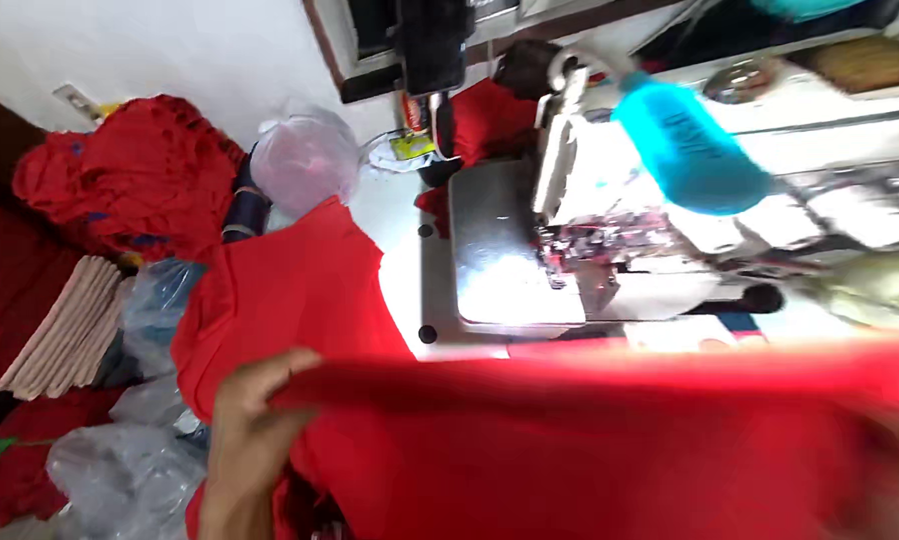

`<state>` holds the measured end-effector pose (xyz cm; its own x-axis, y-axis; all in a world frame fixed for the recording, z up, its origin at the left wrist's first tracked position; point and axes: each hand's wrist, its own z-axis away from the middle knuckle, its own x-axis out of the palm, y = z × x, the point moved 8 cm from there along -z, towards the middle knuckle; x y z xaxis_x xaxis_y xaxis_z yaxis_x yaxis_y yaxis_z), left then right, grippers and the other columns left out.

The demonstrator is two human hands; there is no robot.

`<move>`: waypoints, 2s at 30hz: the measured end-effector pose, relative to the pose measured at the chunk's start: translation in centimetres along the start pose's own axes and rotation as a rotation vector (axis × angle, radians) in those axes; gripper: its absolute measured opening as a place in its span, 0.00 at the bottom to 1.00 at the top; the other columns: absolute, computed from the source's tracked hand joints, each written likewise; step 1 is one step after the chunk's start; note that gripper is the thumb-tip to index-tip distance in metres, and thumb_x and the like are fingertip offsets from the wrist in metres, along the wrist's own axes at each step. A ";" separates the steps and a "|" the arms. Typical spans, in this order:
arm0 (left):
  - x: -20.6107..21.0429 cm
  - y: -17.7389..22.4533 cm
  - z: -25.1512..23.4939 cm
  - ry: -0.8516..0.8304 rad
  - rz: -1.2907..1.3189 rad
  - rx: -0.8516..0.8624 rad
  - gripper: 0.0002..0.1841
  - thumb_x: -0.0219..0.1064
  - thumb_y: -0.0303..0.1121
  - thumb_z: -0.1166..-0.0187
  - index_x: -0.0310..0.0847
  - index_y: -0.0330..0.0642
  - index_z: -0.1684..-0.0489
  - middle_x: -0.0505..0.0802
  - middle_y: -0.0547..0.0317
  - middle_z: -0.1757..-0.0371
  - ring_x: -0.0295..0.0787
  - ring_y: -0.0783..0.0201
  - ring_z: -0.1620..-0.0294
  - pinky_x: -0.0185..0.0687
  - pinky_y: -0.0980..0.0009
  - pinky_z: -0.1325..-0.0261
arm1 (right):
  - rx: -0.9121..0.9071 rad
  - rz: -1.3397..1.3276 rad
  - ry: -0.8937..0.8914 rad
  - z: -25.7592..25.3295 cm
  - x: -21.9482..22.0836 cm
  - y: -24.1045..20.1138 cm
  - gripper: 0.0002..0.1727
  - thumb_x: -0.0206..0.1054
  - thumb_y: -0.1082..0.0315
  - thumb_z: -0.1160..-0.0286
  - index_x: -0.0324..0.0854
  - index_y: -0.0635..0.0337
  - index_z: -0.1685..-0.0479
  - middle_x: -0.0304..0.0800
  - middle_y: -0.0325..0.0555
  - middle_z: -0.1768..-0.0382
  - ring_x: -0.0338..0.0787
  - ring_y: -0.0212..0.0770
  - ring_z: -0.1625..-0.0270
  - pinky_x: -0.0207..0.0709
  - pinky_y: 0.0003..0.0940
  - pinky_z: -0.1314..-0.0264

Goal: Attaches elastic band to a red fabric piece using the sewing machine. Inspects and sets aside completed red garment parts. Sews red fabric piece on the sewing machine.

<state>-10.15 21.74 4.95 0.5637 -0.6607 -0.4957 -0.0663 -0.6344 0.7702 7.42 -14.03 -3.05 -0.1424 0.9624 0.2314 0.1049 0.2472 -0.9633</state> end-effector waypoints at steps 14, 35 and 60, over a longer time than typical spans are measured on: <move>20.1 2.6 0.8 -0.194 -0.343 0.408 0.20 0.58 0.28 0.21 0.90 0.44 0.34 0.92 0.59 0.31 0.80 0.52 0.20 0.66 0.50 0.12 | 0.332 0.032 0.113 1.1 5.8 9.6 0.17 0.61 0.64 0.15 0.89 0.56 0.73 0.86 0.33 0.81 0.79 0.25 0.82 0.71 0.19 0.80; 18.1 1.4 -5.1 -0.081 -0.196 0.083 0.07 0.68 0.36 0.21 0.93 0.49 0.64 0.91 0.75 0.67 0.85 0.78 0.60 0.79 0.77 0.52 | 0.112 0.072 0.026 0.2 6.1 7.8 0.06 0.72 0.65 0.24 0.90 0.57 0.56 0.94 0.38 0.71 0.91 0.29 0.70 0.85 0.20 0.65; 19.0 1.4 -5.9 0.147 -0.453 0.151 0.08 0.74 0.40 0.25 0.89 0.48 0.69 0.87 0.69 0.76 0.79 0.74 0.77 0.75 0.73 0.73 | 0.004 0.239 0.090 1.8 3.4 7.5 0.15 0.69 0.67 0.21 0.80 0.63 0.40 0.96 0.36 0.66 0.95 0.31 0.69 0.92 0.25 0.67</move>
<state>5.34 10.74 -1.02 0.6731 -0.2482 -0.6967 0.0997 -0.9029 0.4180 5.93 -9.11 -9.78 -0.0260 0.9996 0.0083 0.1210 0.0114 -0.9926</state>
